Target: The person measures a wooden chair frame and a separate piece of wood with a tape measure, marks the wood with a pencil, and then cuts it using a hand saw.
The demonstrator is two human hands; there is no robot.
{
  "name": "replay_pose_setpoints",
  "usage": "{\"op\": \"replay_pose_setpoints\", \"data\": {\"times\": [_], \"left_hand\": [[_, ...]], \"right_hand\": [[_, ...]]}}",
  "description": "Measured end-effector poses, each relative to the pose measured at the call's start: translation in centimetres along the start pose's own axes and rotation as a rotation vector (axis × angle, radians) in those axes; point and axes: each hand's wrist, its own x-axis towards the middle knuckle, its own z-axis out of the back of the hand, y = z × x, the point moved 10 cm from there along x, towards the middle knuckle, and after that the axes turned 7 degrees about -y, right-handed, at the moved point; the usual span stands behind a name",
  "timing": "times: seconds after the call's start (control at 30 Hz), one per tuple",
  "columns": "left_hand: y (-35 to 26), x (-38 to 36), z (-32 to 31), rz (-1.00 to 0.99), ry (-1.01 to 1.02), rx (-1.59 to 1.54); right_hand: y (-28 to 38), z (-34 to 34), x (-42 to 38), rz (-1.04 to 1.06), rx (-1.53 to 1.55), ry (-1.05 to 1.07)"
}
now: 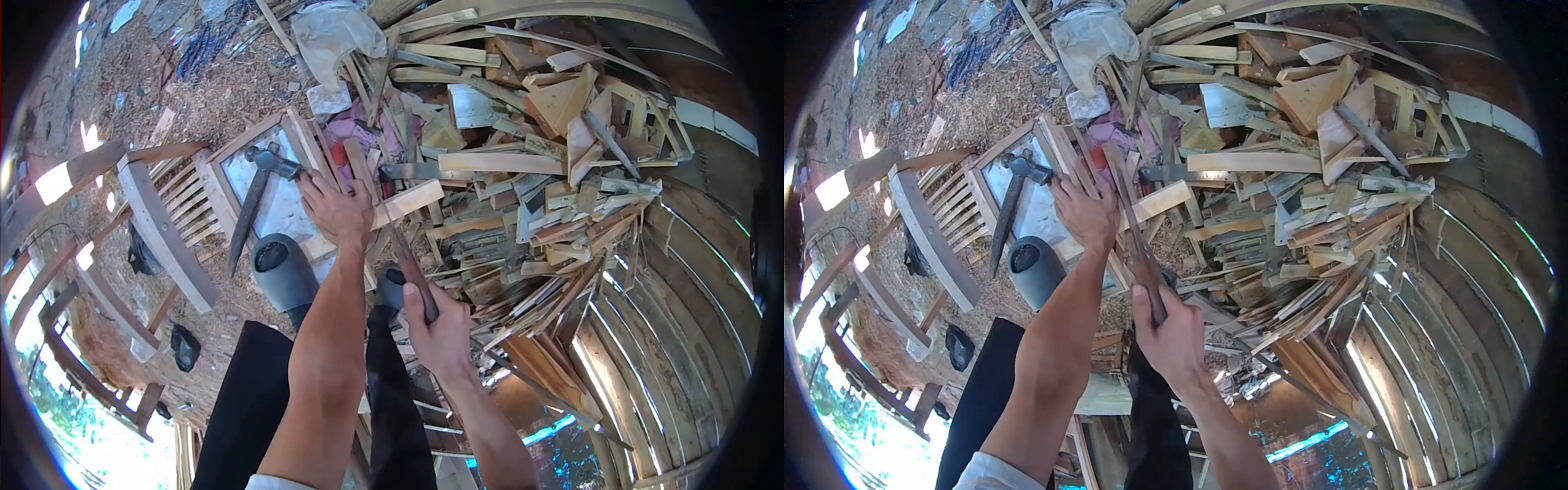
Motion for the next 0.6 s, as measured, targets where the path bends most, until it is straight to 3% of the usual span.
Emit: {"op": "replay_pose_setpoints", "data": {"times": [0.2, 0.33, 0.4, 0.5, 0.57, 0.6], "left_hand": [[0.1, 0.2, 0.4, 0.014, 0.030, -0.054], [-0.1, 0.3, 0.0, 0.027, 0.057, -0.008], [0.2, -0.1, -0.3, 0.028, 0.056, -0.013], [0.5, 0.2, 0.2, -0.006, 0.031, -0.002], [0.2, -0.1, 0.4, -0.030, 0.022, -0.012], [-0.1, 0.2, 0.2, -0.039, 0.004, -0.015]], "right_hand": [[-0.5, -0.6, -1.4, -0.053, 0.014, -0.013], [-7.8, -2.7, -2.2, 0.037, 0.108, 0.023], [-8.5, -1.7, -1.8, 0.052, 0.101, 0.043], [-3.0, -0.7, -2.0, -0.070, 0.173, 0.060], [-0.6, -0.1, -2.5, -0.113, 0.001, 0.074], [-0.5, 0.6, -3.8, -0.014, -0.059, 0.031]]}}
